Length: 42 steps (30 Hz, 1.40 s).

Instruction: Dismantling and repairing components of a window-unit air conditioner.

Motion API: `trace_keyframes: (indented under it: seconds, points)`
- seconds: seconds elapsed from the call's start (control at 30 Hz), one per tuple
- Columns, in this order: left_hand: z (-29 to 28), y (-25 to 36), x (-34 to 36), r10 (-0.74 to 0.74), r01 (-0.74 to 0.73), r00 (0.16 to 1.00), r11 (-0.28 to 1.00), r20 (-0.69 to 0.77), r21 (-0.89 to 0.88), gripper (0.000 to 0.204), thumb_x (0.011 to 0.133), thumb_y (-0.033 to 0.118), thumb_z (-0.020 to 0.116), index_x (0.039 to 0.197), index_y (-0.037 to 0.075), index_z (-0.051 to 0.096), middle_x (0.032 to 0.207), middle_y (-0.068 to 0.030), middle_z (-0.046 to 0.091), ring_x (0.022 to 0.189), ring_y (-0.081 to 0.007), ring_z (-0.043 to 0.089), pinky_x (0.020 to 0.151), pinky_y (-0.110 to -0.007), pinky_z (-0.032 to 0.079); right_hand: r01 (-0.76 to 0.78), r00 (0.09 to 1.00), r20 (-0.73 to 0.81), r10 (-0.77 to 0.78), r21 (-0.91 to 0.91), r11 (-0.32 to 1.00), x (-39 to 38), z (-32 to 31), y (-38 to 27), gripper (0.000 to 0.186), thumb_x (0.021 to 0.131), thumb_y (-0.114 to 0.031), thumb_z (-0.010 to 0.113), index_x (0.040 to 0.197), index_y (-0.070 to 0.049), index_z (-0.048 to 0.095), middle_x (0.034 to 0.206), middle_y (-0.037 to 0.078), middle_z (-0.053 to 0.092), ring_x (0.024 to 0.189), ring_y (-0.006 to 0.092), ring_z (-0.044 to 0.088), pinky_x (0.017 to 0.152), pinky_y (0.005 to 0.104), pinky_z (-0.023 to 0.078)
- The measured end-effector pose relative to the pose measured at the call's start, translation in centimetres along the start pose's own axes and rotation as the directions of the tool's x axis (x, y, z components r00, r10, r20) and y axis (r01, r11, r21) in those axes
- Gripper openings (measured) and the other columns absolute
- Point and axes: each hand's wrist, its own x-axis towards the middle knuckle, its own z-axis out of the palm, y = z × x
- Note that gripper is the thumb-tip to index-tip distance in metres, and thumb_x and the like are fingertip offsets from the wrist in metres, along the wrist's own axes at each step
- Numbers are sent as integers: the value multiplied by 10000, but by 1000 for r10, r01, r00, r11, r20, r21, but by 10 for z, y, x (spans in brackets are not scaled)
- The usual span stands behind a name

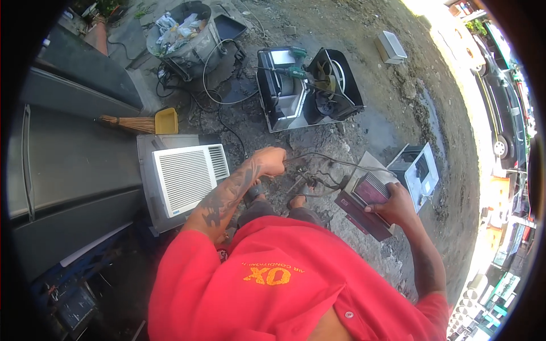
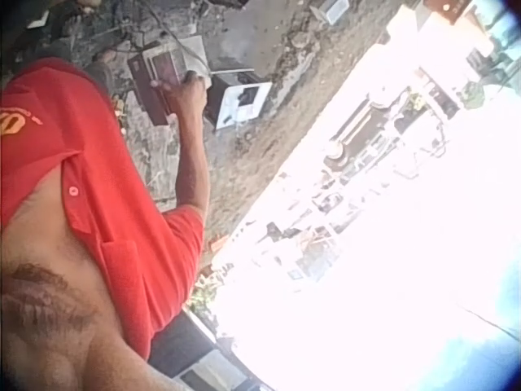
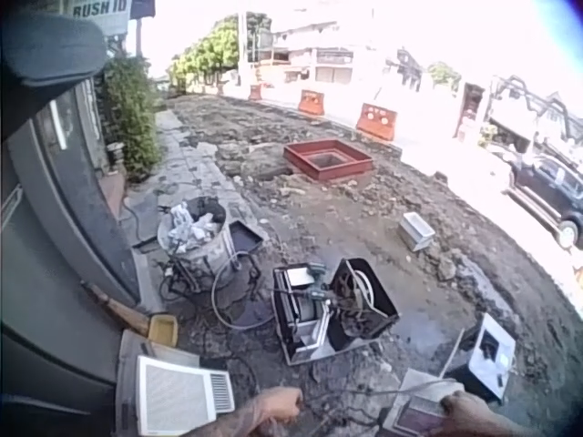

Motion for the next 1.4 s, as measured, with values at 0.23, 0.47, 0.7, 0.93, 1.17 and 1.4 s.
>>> trace_keyframes:
  seconds: [0.23, 0.47, 0.7, 0.93, 1.17, 1.4]
  points:
    - [-79, 66, 27, -9, 99, 907, 976, -422, 193, 190, 874, 173, 628, 1030, 113, 719, 986, -138, 713, 1032, -339, 659, 869, -465, 522, 107, 989, 104, -109, 27, 994, 14, 12, 23, 955, 480, -636, 879, 1113, 45, 662, 1070, 231, 635, 1051, 385, 624, 903, 444, 503]
    - [-84, 133, 145, 137, -16, 840, 974, -525, 227, 181, 878, 169, 629, 1017, 117, 732, 947, -151, 713, 940, -355, 684, 834, -460, 544, 82, 984, 119, -134, 367, 927, 11, 18, 51, 935, 456, -614, 902, 1032, 88, 679, 981, 226, 649, 1001, 384, 638, 893, 450, 501]
    - [-2, 12, 180, 110, -47, 982, 928, -152, 371, 216, 892, 102, 546, 1066, 43, 658, 1056, -197, 682, 1000, -401, 660, 876, -484, 528, -70, 991, 132, 6, 488, 870, -28, 1, 82, 923, 446, -592, 916, 1027, 85, 683, 971, 220, 655, 984, 370, 643, 881, 437, 505]
    - [50, 10, 179, 31, 61, 889, 981, -458, 186, 201, 930, 122, 493, 1078, 71, 619, 1123, -189, 617, 983, -402, 654, 823, -498, 533, -68, 991, 127, 30, 308, 949, -43, -10, 102, 924, 458, -576, 917, 1067, 76, 678, 1008, 194, 639, 1016, 360, 630, 899, 424, 502]
    - [1, 164, 241, 377, -320, 618, 922, -690, 216, 192, 872, 63, 542, 1043, 86, 626, 947, -155, 592, 896, -380, 646, 754, -461, 538, -58, 988, 156, 11, 295, 954, -32, 13, 125, 926, 476, -601, 897, 1072, 73, 677, 1029, 200, 646, 1005, 370, 635, 906, 426, 504]
    - [-9, 284, 271, 559, -430, 693, 828, -456, 361, 229, 858, 69, 575, 1055, 73, 690, 969, -172, 667, 910, -358, 669, 792, -452, 543, -27, 986, 163, -31, 341, 940, -31, 23, 138, 912, 474, -601, 899, 1045, 75, 682, 984, 211, 648, 977, 373, 636, 869, 429, 507]
